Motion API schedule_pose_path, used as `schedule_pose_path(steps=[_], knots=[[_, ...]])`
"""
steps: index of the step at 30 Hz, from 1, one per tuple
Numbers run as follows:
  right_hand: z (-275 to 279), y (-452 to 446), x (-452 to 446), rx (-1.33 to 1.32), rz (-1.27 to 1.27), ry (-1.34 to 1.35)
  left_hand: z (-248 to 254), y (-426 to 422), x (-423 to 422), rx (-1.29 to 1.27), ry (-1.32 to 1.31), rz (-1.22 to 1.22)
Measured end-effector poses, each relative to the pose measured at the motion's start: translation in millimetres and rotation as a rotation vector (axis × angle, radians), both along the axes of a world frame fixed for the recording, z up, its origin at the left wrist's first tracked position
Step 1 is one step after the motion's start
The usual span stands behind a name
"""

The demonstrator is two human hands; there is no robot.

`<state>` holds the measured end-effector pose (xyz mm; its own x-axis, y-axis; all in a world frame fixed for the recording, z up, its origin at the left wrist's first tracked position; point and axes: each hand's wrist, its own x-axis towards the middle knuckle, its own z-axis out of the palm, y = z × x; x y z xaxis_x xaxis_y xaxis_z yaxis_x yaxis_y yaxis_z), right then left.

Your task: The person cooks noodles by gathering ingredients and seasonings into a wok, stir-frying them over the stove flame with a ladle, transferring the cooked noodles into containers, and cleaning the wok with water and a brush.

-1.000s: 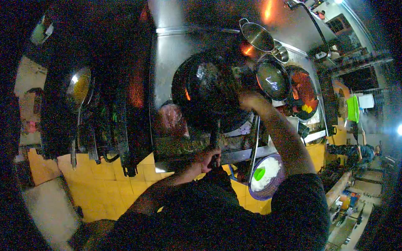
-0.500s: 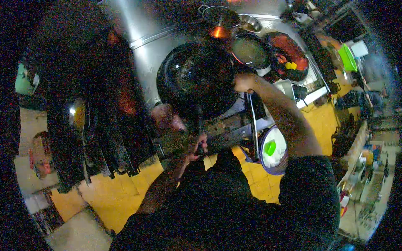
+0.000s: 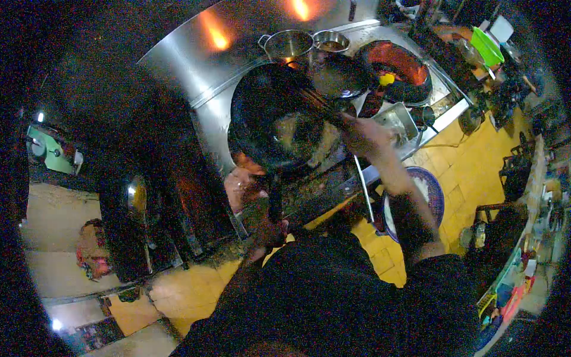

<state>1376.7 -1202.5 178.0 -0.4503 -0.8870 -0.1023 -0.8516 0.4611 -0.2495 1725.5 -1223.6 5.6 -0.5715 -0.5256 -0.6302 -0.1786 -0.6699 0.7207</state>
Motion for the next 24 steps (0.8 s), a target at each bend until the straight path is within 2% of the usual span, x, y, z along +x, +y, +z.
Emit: schedule_pose_path(steps=[1,2,3,5,6,7,8,10,11,13,15,17,19,20,21,22,23,24], knots=[[-38.1,-6.8,-8.4,-0.146,0.046,-0.096,-11.2,11.8,-1.2,-0.274,-0.018,0.012],[-15.7,-17.3,16.6,-0.060,-0.005,-0.138,-16.6,20.1,-6.7,-0.548,-0.034,0.023],[-84.5,-28.5,7.4,-0.333,0.084,0.016,-1.9,27.7,-17.6,-0.558,-0.043,0.018],[-142.5,-31.0,-1.7,-0.615,0.170,0.162,39.2,44.6,-38.5,-0.852,-0.399,-0.015],[-130.1,-13.2,2.3,-0.283,0.202,0.033,19.5,44.8,-34.6,-1.043,-0.441,-0.024],[-116.2,4.6,6.8,0.059,0.233,-0.069,1.9,50.9,-28.4,-1.055,-0.448,-0.033],[-110.3,25.8,-6.7,0.198,0.302,-0.073,11.4,55.8,-34.6,-0.913,-0.548,-0.055],[-81.8,63.7,-38.9,0.260,0.376,-0.028,57.9,69.6,-60.9,-0.705,-0.710,-0.019],[-70.4,75.1,-51.3,0.258,0.361,-0.038,56.8,72.3,-62.4,-0.706,-0.719,-0.024],[-63.1,76.1,-48.1,0.124,0.275,-0.128,48.9,80.6,-63.1,-0.903,-0.713,-0.013],[-66.2,67.2,-33.7,-0.186,0.127,-0.295,27.8,81.9,-54.6,-0.867,-0.769,-0.027],[-78.7,42.2,-0.3,-0.394,0.093,-0.419,35.2,84.5,-62.1,-0.849,-0.723,0.022],[-103.4,35.5,9.1,-0.081,0.206,-0.294,19.1,74.9,-52.7,-0.827,-0.766,-0.031],[-160.5,37.6,-3.7,0.038,0.250,-0.322,36.4,78.0,-58.0,-0.840,-0.804,-0.016],[-158.4,49.8,-15.8,0.205,0.328,-0.186,30.3,72.5,-55.9,-0.855,-0.772,-0.061],[-155.3,62.5,-27.4,0.361,0.425,-0.051,16.8,66.5,-44.9,-0.978,-0.679,-0.030],[-121.8,82.5,-36.7,0.363,0.388,-0.049,-13.5,57.8,-24.8,-1.020,-0.548,0.035],[-94.3,103.3,-49.5,0.251,0.313,-0.063,-43.8,49.3,-4.4,-1.058,-0.415,0.089]])
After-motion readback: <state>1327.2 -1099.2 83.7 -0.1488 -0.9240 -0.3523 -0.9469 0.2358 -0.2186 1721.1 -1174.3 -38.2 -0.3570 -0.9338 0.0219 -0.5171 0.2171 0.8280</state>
